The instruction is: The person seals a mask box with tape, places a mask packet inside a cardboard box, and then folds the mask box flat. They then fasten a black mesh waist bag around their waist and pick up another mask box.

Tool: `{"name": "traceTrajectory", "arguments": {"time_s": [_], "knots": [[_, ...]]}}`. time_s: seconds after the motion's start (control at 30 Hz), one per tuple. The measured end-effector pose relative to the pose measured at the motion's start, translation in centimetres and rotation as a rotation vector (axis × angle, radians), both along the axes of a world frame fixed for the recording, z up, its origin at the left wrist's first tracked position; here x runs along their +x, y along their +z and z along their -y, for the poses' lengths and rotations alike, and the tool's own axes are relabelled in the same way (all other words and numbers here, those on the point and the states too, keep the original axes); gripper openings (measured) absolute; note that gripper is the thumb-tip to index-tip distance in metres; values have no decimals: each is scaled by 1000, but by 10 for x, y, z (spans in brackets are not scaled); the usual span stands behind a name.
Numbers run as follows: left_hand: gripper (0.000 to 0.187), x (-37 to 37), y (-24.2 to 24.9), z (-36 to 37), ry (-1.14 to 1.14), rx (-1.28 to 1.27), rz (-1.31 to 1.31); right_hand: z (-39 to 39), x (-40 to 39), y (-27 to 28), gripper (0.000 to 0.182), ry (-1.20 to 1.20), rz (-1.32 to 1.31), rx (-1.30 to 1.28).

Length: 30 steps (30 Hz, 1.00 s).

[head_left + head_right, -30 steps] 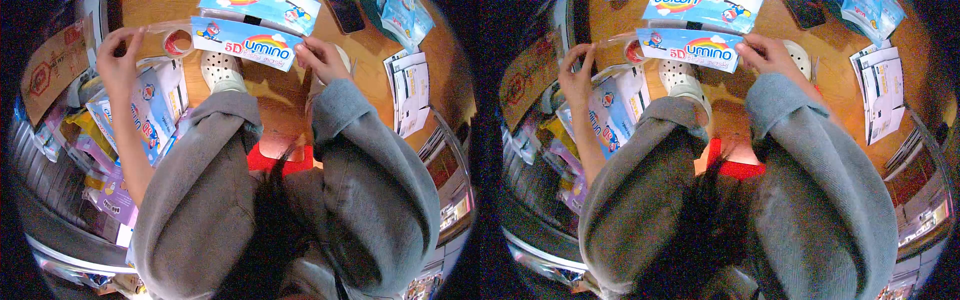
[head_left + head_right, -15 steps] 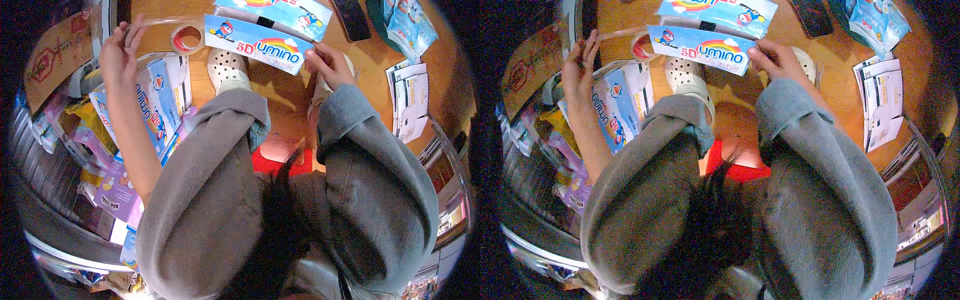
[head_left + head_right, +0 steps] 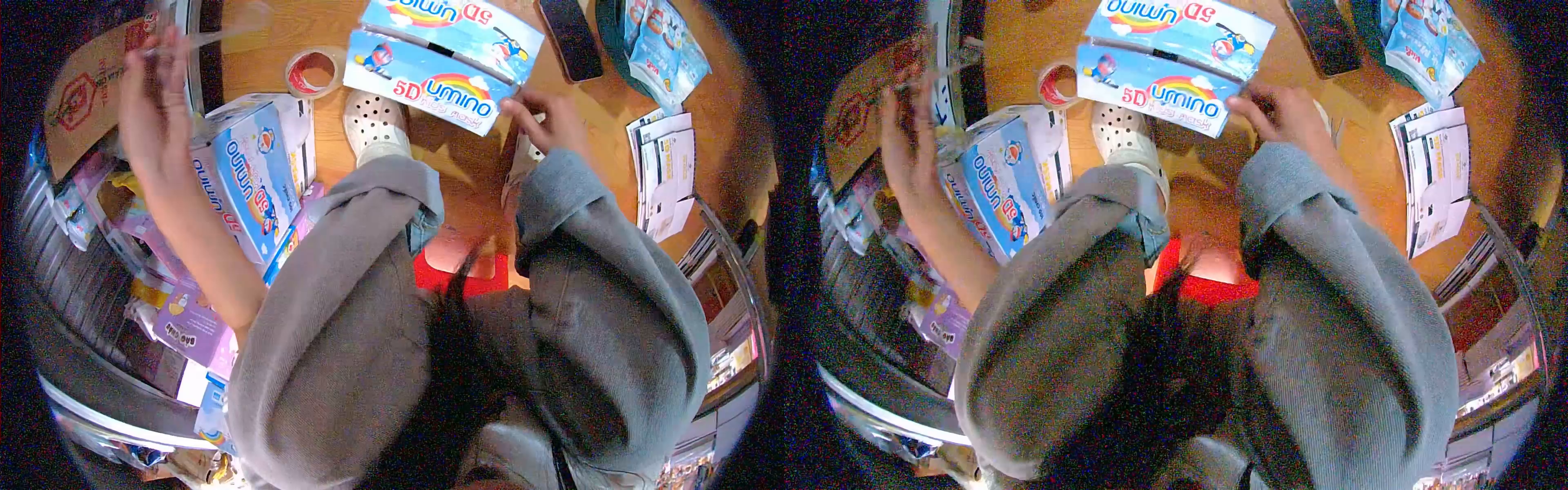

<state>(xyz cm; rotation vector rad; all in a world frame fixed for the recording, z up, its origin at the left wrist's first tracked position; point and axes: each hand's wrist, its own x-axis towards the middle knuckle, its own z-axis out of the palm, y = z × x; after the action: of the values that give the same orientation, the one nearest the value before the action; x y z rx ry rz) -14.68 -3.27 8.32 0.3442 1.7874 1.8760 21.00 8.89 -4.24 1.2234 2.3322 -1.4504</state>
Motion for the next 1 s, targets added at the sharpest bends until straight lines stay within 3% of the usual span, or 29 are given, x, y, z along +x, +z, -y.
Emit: {"name": "traceTrajectory", "arguments": {"time_s": [0.07, 0.17, 0.27, 0.37, 0.53, 0.67, 0.77, 0.8, 0.83, 1.0], "knots": [[22, 24, -5, -7, -9, 5, 139, -13, 4, 10, 32, 170, 55, 186], [21, 55, -19, -7, -93, -28, 183, -39, 1, 53, 30, 374, 109, 98], [24, 75, -21, -14, -189, -50, 249, -48, -2, 71, 23, 416, 59, 242], [26, 84, -21, -19, -226, -46, 269, -52, -4, 86, 24, 390, 90, 202], [27, 87, -19, -18, -226, -27, 288, -52, 14, 92, 40, 137, -142, -187], [26, 87, -21, -15, -199, -39, 292, -56, 29, 106, 31, 126, -70, -185], [24, 93, -20, -17, -209, -31, 337, -63, 17, 106, 19, -61, -194, -176], [23, 98, -20, -20, -219, -45, 359, -61, 6, 104, 20, -105, -378, -320], [22, 104, -20, -24, -230, -61, 381, -51, -8, 101, 29, -112, -405, -336], [19, 146, -35, -36, -511, -30, 265, -7, -50, 83, 50, -365, -517, -1325]]}}
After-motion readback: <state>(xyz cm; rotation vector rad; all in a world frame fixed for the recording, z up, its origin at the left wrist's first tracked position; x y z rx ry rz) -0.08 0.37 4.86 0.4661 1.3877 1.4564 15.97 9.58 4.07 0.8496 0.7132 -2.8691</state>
